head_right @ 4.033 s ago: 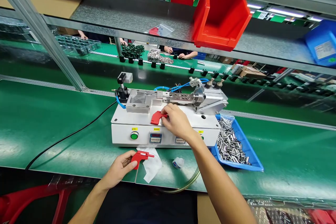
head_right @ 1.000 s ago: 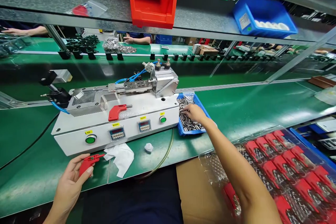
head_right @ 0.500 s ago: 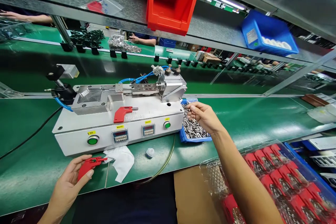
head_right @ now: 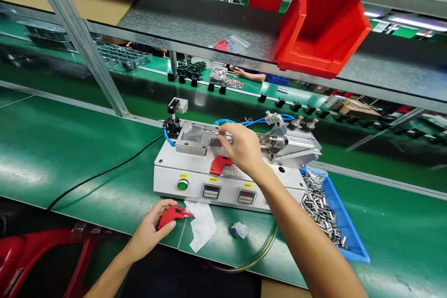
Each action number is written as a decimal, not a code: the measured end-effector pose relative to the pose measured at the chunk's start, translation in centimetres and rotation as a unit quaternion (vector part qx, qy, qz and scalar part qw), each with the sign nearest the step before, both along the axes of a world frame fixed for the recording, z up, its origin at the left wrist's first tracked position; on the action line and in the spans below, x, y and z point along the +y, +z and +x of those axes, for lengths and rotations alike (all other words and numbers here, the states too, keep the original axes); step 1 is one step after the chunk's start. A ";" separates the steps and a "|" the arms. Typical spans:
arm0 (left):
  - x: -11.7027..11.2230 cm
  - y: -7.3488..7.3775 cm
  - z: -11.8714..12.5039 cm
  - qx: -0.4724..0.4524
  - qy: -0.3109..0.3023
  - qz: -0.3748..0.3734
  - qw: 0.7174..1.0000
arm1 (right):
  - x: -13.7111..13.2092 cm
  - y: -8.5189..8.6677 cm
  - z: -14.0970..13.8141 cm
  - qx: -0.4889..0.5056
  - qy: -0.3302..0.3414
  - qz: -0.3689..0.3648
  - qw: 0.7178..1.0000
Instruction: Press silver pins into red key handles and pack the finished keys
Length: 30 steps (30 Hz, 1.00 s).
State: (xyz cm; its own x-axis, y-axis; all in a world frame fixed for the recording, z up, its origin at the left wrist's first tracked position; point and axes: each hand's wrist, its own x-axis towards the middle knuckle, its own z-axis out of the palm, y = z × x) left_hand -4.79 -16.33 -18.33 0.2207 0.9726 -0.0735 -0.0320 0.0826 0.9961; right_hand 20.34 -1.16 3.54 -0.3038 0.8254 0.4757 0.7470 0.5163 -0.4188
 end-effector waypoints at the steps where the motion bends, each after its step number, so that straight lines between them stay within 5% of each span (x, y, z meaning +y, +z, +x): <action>1: 0.0 0.1 0.0 -0.002 -0.004 0.002 1.000 | 1.3 -0.3 -1.0 -0.026 0.003 0.002 1.000; 5: 0.1 0.3 0.0 -0.001 -0.012 0.002 1.000 | 4.5 -1.6 -2.8 -0.072 0.010 -0.031 0.997; 13: 0.4 1.0 -0.2 0.027 -0.029 0.007 0.999 | 5.2 -2.1 -2.7 -0.032 0.037 0.000 0.999; 18: 0.3 1.2 -0.1 0.046 -0.028 0.026 0.998 | 2.7 -1.2 -1.9 0.049 0.022 0.021 0.998; 22: -0.1 1.7 0.1 0.087 0.014 0.076 0.993 | -1.5 -0.3 1.4 0.029 0.017 0.021 0.999; 25: 0.6 4.6 0.0 0.145 0.062 0.199 0.967 | -4.2 -0.2 4.5 -0.007 -0.003 0.015 1.000; 30: 6.4 13.0 0.1 0.222 0.157 0.441 0.855 | -7.4 -1.1 8.6 -0.026 -0.065 -0.003 0.998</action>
